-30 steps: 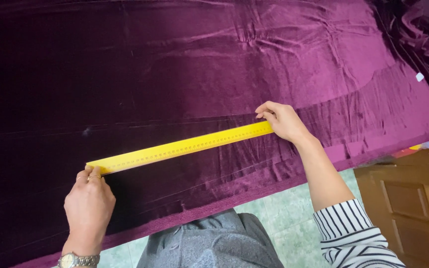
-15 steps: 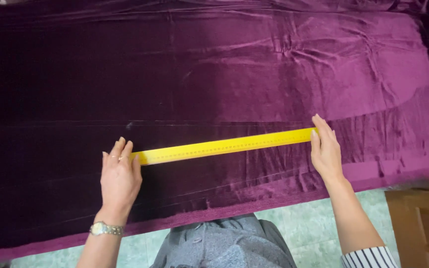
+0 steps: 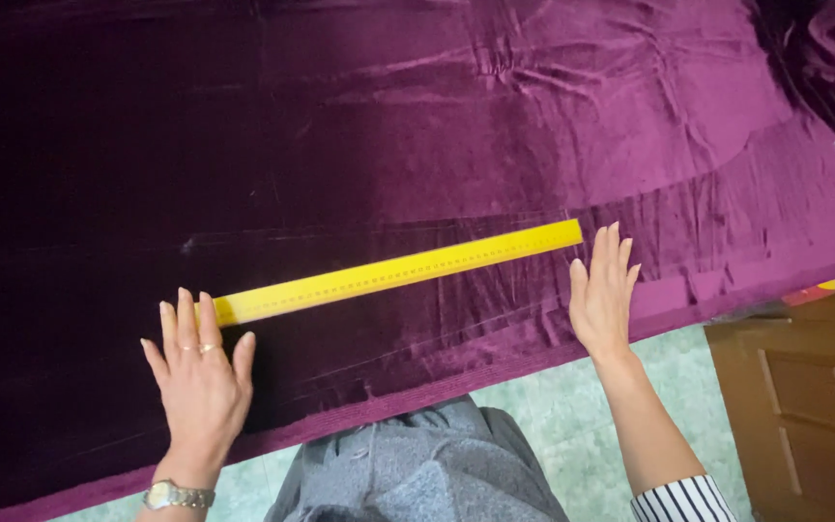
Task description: Measuring, marking, and cutting a large piece of purple velvet fabric using a ruler and tailor shears.
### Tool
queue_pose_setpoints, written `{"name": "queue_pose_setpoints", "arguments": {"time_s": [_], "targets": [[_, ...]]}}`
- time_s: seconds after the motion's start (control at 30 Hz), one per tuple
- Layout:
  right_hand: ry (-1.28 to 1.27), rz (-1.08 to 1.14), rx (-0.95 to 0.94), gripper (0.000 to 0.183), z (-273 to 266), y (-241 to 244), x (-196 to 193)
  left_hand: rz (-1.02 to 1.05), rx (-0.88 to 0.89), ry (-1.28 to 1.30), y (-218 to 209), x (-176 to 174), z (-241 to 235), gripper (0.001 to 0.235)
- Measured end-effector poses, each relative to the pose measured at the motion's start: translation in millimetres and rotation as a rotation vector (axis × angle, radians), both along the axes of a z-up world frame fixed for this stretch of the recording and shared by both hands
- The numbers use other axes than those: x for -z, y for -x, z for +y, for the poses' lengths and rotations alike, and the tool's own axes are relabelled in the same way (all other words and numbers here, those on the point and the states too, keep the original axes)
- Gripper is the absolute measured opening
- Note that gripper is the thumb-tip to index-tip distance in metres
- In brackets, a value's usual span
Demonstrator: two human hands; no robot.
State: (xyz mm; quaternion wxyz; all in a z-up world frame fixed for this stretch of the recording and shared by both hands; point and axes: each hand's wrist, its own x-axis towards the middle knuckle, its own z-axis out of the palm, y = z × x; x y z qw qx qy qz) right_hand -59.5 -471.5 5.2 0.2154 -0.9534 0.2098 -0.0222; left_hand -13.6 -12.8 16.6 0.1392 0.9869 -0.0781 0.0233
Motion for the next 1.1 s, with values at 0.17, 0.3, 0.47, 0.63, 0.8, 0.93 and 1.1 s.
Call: {"name": "queue_pose_setpoints", "arguments": {"time_s": [0.17, 0.3, 0.47, 0.63, 0.8, 0.93, 1.1], "targets": [[0.068, 0.132, -0.047, 0.063, 11.0, 5.4, 2.1, 0.064, -0.011, -0.115, 21.9, 18.3, 5.3, 0.075], [0.123, 0.156, -0.062, 0.063, 8.4, 5.7, 6.4, 0.059, -0.019, -0.143, 24.5, 26.7, 9.2, 0.075], [0.074, 0.127, -0.072, 0.061, 13.3, 7.3, 1.7, 0.053, 0.016, -0.039, 21.2, 10.1, -2.9, 0.072], [-0.024, -0.155, -0.089, 0.052, -6.3, 3.9, 11.1, -0.2, -0.059, 0.136, 1.2, -2.2, 17.5, 0.055], [-0.028, -0.325, -0.19, 0.034, -7.2, -7.0, 17.4, 0.0, -0.41, 0.405, -17.8, 12.8, 54.6, 0.022], [-0.004, -0.302, -0.235, 0.03, -9.9, -7.1, 29.9, 0.056, -0.441, 0.413, -22.9, 26.0, 62.7, 0.024], [0.099, -0.287, -0.299, 0.029, -15.6, -5.7, 38.2, 0.108, -0.404, 0.418, -27.1, 45.9, 66.1, 0.022]]}}
